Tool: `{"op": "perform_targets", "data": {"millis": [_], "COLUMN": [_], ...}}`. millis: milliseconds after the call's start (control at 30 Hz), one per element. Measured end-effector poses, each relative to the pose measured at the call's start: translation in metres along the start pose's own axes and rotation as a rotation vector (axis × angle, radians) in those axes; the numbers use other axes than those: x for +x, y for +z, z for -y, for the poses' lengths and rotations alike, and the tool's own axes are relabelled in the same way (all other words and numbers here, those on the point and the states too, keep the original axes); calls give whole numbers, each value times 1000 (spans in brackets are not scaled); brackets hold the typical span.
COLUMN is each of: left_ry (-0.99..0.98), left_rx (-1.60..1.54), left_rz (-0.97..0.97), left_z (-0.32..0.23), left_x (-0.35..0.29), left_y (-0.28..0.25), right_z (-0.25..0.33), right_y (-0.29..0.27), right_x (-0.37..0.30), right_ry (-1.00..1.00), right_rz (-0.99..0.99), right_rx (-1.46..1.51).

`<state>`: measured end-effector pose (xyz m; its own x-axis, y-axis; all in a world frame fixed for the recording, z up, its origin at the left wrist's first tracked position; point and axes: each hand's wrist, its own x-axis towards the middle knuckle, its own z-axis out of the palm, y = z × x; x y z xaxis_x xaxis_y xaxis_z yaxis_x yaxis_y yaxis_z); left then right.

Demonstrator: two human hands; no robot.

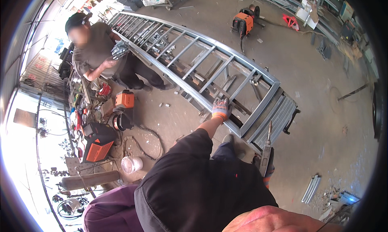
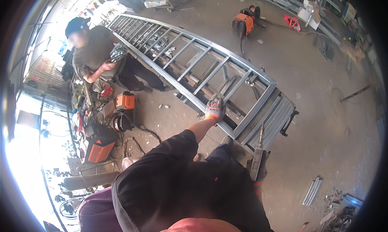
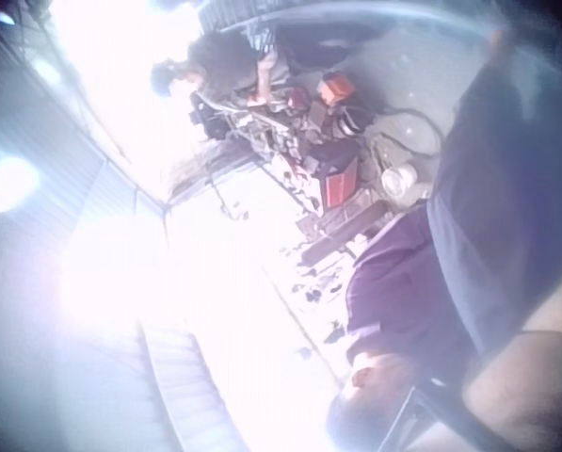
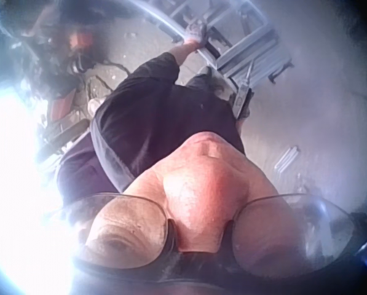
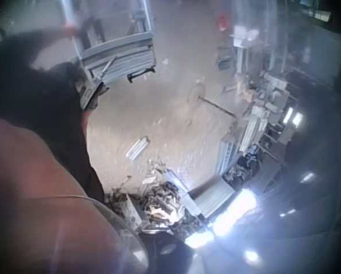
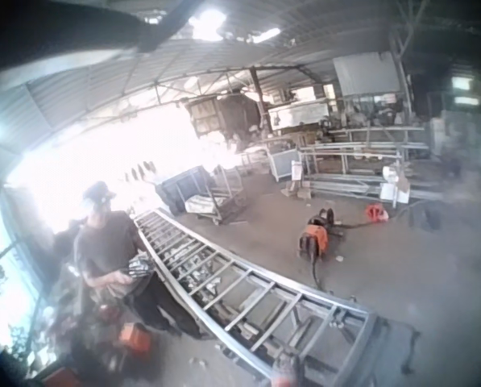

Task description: The person welds a metal frame using a handheld welding tool, creating sparks as they join metal pieces. They move along the frame, welding different sections while another person assists by holding the frame steady.

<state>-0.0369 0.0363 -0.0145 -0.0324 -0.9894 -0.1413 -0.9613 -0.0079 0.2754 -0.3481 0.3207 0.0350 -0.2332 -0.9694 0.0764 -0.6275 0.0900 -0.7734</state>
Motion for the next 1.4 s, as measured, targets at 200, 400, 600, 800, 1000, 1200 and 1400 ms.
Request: {"op": "perform_targets", "data": {"millis": [200, 400, 600, 800, 1000, 1200, 1400], "left_ry": [7, 12, 11, 15, -12, -2, 3], "left_rx": [-2, -8, -8, -9, 0, -8, -44], "left_rz": [-44, -42, -60, -55, 4, -26, -2], "left_z": [1, 2, 2, 3, 0, -2, 0], "left_x": [0, 0, 0, 0, 0, -2, 0], "left_y": [5, 4, 6, 7, 1, -4, -2], "right_z": [1, 1, 0, 8, 37, 43, 0], "right_y": [-2, -3, -3, -2, -5, -6, 10], "right_x": [-4, -5, -5, -1, 8, 9, -6], "right_ry": [12, 13, 13, 24, 34, 36, 86], "right_rz": [3, 4, 27, 1, -7, -8, 30], "right_rx": [3, 17, -39, 30, 7, -12, 143]}}
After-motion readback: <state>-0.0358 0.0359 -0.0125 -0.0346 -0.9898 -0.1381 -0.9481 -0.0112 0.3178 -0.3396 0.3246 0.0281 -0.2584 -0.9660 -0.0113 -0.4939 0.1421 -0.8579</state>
